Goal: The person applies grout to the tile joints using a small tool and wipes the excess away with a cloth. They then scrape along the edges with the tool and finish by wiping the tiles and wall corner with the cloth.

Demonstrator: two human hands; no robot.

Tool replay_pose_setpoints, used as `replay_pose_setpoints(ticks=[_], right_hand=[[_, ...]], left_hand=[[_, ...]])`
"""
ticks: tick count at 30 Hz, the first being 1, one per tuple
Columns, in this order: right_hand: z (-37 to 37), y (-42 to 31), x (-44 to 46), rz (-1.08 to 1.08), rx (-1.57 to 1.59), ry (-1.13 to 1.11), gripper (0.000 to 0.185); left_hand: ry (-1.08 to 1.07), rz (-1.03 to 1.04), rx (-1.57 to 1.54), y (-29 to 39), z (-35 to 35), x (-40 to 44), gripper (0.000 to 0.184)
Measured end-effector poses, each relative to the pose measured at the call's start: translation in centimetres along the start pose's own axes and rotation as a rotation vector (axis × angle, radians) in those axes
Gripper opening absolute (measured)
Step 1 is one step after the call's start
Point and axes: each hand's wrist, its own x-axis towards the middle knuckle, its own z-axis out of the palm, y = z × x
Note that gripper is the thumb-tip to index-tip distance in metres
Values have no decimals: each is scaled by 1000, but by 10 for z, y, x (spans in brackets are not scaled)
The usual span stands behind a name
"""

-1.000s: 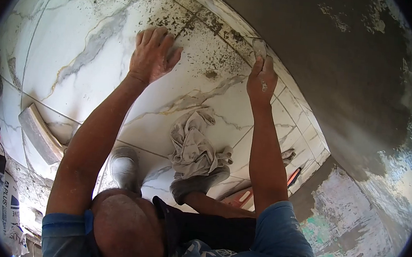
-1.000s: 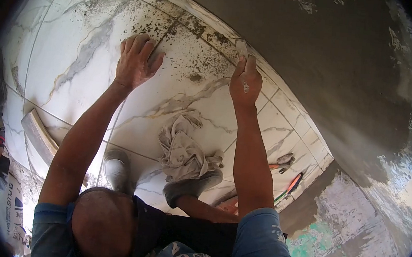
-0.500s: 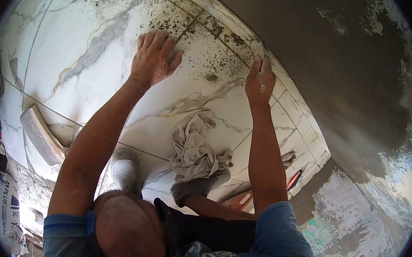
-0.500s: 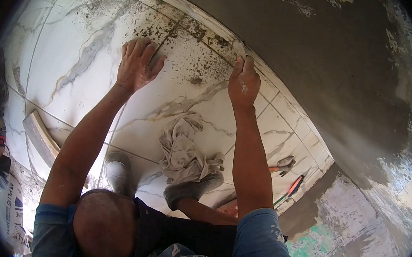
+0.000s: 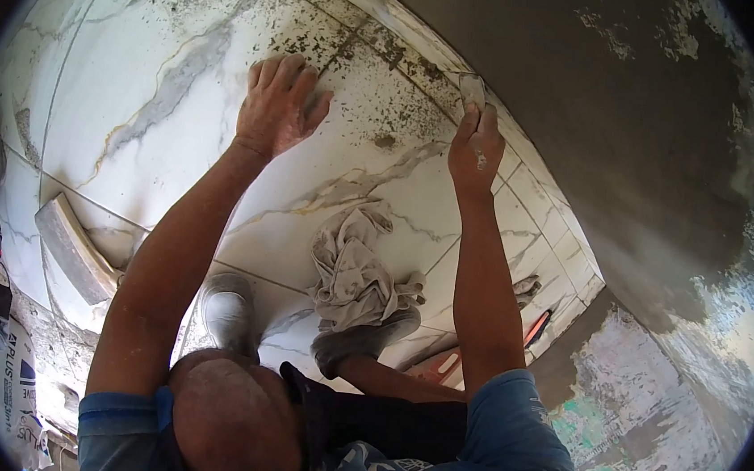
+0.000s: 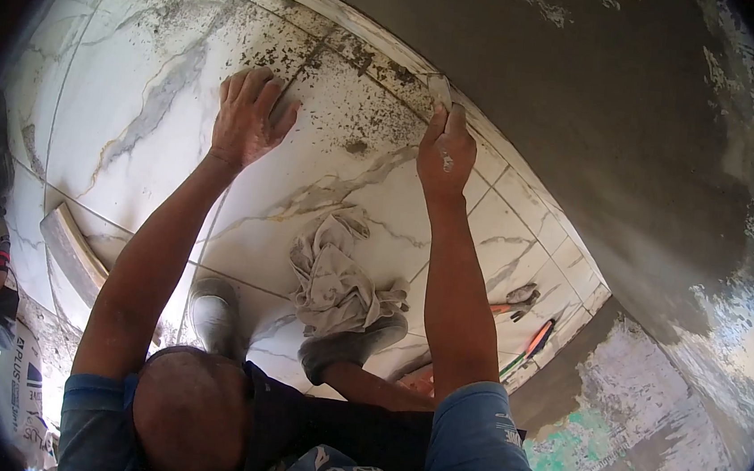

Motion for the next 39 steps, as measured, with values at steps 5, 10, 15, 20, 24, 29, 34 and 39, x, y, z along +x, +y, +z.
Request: replay_pose_setpoints(ticks=[5, 10, 15, 20, 24, 29, 34, 39], right_hand=[[1, 3, -2, -23, 70, 9, 16], [17, -5, 8, -106, -5, 26, 18], [16, 2, -1, -62, 55, 13, 14], [15, 13, -3, -8, -133, 27, 14], [8, 11, -5, -36, -5, 12, 16], [9, 1, 0, -94, -41, 18, 17], [54, -40, 17, -144, 1, 62, 13], [91, -130, 49, -162, 79, 37, 9]], left_hand=[[-20, 10, 8, -1, 1, -1, 32], [-13, 14, 5, -1, 0, 1, 31], [-8, -4, -22, -2, -1, -1, 32], [-9, -2, -26, 0, 0, -1, 32], [-4, 15, -3, -3, 1, -1, 31], [0, 10, -26, -1, 0, -2, 32], [-24, -6, -11, -1, -1, -1, 33], [-14, 13, -8, -3, 2, -2, 34]])
